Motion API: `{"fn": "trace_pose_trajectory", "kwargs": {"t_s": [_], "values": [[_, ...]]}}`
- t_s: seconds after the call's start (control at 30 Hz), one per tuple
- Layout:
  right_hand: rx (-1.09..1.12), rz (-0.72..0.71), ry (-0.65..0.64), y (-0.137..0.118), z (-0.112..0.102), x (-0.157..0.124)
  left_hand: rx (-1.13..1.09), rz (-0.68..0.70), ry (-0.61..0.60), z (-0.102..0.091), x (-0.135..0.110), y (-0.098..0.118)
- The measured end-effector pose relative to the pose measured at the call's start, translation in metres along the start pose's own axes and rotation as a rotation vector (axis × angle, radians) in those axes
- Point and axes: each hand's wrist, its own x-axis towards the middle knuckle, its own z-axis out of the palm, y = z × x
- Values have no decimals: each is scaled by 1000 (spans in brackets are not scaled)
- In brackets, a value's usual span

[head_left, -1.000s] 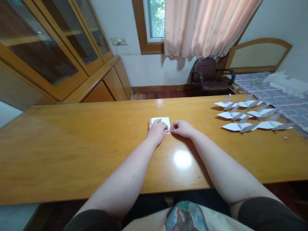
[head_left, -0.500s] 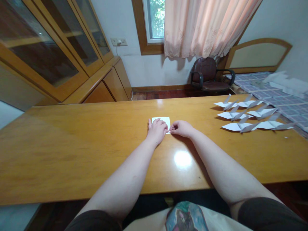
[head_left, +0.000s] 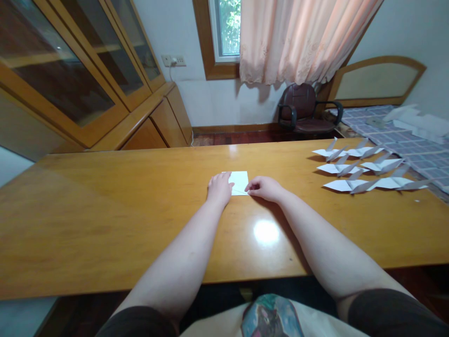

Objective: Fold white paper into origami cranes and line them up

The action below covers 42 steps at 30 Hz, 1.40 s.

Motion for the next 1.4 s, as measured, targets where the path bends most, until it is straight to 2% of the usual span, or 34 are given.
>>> {"fn": "trace_pose_trajectory", "kwargs": {"t_s": [0.07,0.13,0.23,0.33,0.57,0.83,1.1,1.4], "values": [[-3,-2,4,-1,0,-1,-6,20,51,-2,-2,2],[-8,-6,9,-3,-1,-1,-40,110,69,-5,-6,6],[-10,-28,9,-4,-1,-1,-91,293,-33,-9,-12,14],[20,-55,8,-2,1,0,-87,354,-52,-11,-15,18],[95,-33,13,2,5,1,-62,315,-54,-4,-11,12],[-51,-127,-13,-1,-1,-1,-68,196,-58,1,-8,10],[-96,-158,-12,1,-4,-4,-112,181,-85,2,-8,10],[-44,-209,-26,0,-9,-6,-123,156,-104,1,-7,11]]}}
